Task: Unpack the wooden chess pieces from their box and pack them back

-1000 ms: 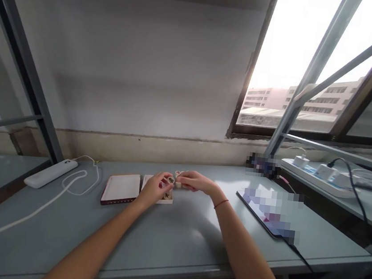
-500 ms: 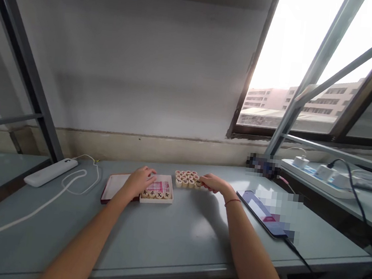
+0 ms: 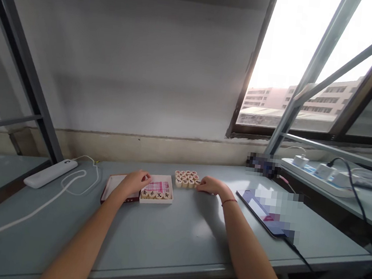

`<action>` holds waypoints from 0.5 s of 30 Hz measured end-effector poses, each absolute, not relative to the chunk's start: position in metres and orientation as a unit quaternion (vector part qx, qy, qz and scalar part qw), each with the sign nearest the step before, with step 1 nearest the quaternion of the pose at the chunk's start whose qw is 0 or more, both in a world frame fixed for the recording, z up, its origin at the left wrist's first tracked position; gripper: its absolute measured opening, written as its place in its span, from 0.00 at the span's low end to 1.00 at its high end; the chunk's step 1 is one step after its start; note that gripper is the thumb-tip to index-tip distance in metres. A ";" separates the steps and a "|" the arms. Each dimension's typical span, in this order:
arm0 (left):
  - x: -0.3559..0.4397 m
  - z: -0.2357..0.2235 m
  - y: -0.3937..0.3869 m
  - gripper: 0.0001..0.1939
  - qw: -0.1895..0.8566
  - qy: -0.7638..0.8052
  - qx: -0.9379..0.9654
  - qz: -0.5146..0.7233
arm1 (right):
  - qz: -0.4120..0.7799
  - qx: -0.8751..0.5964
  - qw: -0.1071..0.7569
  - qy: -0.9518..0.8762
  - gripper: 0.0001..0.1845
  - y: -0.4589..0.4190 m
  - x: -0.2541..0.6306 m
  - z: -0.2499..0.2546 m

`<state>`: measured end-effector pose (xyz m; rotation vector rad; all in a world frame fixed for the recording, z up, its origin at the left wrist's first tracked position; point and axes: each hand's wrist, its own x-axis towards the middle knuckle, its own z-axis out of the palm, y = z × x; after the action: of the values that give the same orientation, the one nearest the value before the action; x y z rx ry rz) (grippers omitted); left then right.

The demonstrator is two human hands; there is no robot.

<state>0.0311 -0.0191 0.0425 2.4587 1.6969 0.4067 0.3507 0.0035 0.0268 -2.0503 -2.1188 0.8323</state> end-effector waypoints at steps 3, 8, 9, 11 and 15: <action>0.033 0.046 -0.021 0.17 0.079 0.547 0.825 0.117 | 0.269 -0.671 0.040 -0.689 0.12 0.001 0.351 0.030; 0.033 0.052 -0.025 0.15 0.151 0.548 0.818 0.088 | 0.317 -0.602 0.125 -0.722 0.10 -0.009 0.342 0.047; 0.033 0.054 -0.026 0.16 0.172 0.550 0.813 0.080 | 0.337 -0.567 0.152 -0.736 0.11 -0.011 0.334 0.050; 0.035 0.057 -0.029 0.17 0.200 0.551 0.808 0.066 | 0.381 -0.501 0.181 -0.756 0.13 -0.017 0.313 0.051; 0.037 0.058 -0.033 0.13 0.175 0.551 0.815 0.043 | 0.371 -0.444 0.125 -0.806 0.14 -0.023 0.271 0.038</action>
<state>0.0374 -0.0331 0.0583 2.3095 1.5619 0.1205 0.2714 -0.0227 0.0382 -1.2942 -2.3480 1.0815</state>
